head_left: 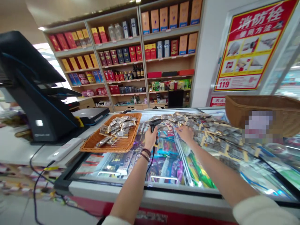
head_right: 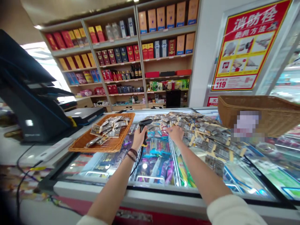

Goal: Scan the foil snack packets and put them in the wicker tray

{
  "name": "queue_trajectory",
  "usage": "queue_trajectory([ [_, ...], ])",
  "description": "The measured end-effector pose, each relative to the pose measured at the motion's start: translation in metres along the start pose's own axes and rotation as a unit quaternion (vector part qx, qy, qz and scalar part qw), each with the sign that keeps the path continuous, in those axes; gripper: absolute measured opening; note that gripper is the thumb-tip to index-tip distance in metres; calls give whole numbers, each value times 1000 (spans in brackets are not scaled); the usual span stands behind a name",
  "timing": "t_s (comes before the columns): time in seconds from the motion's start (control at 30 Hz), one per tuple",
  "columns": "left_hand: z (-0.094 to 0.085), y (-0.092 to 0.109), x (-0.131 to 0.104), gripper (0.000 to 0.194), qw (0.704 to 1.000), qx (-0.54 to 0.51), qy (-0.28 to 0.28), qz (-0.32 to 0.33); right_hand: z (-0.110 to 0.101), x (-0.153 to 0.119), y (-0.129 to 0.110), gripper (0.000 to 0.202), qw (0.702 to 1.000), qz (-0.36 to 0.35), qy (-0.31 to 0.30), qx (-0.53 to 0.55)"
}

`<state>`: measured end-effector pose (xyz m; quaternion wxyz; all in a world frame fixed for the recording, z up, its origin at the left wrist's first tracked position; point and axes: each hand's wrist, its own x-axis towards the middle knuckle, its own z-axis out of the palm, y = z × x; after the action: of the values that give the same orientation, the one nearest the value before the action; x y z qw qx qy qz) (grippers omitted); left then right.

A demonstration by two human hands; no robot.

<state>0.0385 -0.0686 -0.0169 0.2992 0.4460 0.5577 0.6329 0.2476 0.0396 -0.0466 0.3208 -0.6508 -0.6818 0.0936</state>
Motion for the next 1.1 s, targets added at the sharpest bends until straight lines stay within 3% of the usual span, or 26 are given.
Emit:
queue_trajectory([
  [0.1, 0, -7, -3, 41, 1000, 14, -4, -17, 14, -6, -25, 49, 999, 14, -11, -34],
  [0.2, -1, -7, -6, 40, 999, 25, 2, -27, 25, 0, -36, 46, 999, 8, -26, -31],
  [0.3, 1, -6, -8, 37, 999, 44, -4, -27, 34, 10, -32, 34, 1000, 10, -20, 13],
  [0.4, 6, -6, -10, 35, 998, 57, -22, -11, 42, 15, -20, 26, 989, 33, 7, 144],
  [0.5, 9, -7, -12, 37, 996, 72, -41, 8, 48, 14, -10, 31, 943, 69, 71, 319],
  [0.63, 9, -7, -13, 38, 996, 76, -51, 10, 51, 13, -7, 37, 837, 102, 135, 520],
  [0.7, 9, -8, -12, 38, 996, 75, -55, 15, 49, 13, -8, 39, 799, 100, 154, 572],
  [0.9, 7, -5, -13, 39, 991, 96, -85, 40, 44, 13, -9, 41, 751, 104, 172, 629],
  [1.1, 7, -1, -16, 39, 987, 117, -100, 51, 43, 11, -11, 41, 739, 104, 182, 640],
])
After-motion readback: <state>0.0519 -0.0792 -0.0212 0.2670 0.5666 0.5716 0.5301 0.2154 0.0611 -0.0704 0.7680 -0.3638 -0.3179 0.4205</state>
